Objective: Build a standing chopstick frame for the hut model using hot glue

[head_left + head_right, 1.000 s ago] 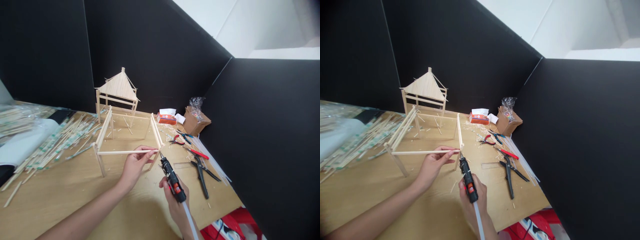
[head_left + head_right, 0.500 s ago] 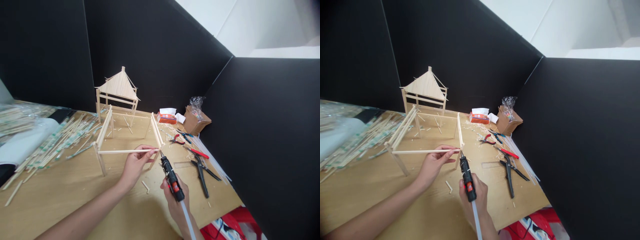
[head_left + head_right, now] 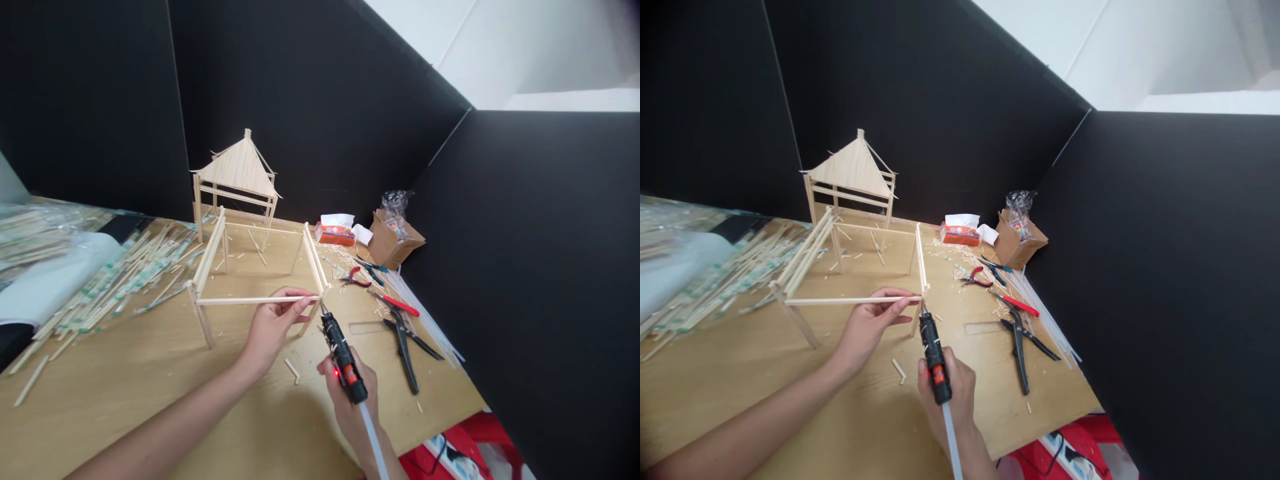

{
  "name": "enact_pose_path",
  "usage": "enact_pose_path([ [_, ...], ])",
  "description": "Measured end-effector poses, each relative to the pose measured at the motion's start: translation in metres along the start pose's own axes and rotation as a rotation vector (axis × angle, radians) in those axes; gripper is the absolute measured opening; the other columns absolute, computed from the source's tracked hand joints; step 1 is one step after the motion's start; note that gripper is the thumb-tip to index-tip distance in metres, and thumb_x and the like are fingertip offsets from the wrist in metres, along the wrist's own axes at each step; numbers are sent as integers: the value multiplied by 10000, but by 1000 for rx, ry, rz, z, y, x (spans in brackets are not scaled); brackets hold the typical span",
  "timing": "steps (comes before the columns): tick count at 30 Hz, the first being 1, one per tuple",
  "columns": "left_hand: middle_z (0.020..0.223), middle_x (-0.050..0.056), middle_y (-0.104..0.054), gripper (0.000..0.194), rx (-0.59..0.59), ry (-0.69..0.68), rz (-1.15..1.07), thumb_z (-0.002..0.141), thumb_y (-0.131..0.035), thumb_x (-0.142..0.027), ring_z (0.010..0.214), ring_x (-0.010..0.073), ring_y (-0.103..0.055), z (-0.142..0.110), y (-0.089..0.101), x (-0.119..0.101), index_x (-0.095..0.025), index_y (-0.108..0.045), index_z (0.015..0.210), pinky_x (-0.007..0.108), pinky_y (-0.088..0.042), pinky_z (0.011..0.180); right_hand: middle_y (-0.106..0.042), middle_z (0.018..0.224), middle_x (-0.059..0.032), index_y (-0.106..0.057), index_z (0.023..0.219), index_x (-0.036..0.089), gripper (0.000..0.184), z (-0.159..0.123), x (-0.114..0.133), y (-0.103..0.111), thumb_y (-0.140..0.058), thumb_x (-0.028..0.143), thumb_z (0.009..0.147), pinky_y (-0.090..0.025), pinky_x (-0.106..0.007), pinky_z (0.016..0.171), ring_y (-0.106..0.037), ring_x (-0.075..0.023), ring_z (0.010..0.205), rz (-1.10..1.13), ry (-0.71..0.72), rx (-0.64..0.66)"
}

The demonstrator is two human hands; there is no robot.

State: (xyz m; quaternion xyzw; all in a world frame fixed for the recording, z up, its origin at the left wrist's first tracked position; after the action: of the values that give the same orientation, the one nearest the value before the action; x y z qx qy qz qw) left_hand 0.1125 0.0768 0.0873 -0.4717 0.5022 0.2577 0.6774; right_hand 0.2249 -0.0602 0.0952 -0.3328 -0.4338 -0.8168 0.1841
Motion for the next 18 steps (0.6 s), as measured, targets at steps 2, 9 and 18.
enact_pose_path([
  [2,951,52,-727,264,1,1,-1,778,-695,-402,974,206,-669,0,0,0,-172,-650,899,266,-580,713,-642,629,-20,-597,790,203,182,1,4,0,-528,345,881,-437,-241,526,-579,-147,520,6,18,7],
  [9,980,71,-728,291,11,0,13,781,-682,-426,1005,227,-665,0,1,2,-172,-643,916,292,-581,730,-642,632,-22,-622,808,203,164,2,6,1,-535,328,867,-427,-235,491,-568,-144,492,-43,50,-2],
  [18,948,54,-732,281,-1,-5,3,766,-699,-426,964,213,-675,1,-1,0,-178,-656,891,278,-577,711,-629,553,-16,-584,712,212,204,-1,-2,5,-580,369,842,-463,-228,501,-588,-149,476,-39,13,-93],
])
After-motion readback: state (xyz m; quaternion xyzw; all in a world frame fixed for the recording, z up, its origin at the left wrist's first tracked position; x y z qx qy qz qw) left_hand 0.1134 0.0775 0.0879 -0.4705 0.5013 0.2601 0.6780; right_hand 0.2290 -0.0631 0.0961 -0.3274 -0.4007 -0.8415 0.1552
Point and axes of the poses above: each hand's wrist, its own z-axis towards the middle knuckle, its own y-axis out of the back of the hand, x = y × z, the point moved 9 cm from there along z, towards the middle knuckle
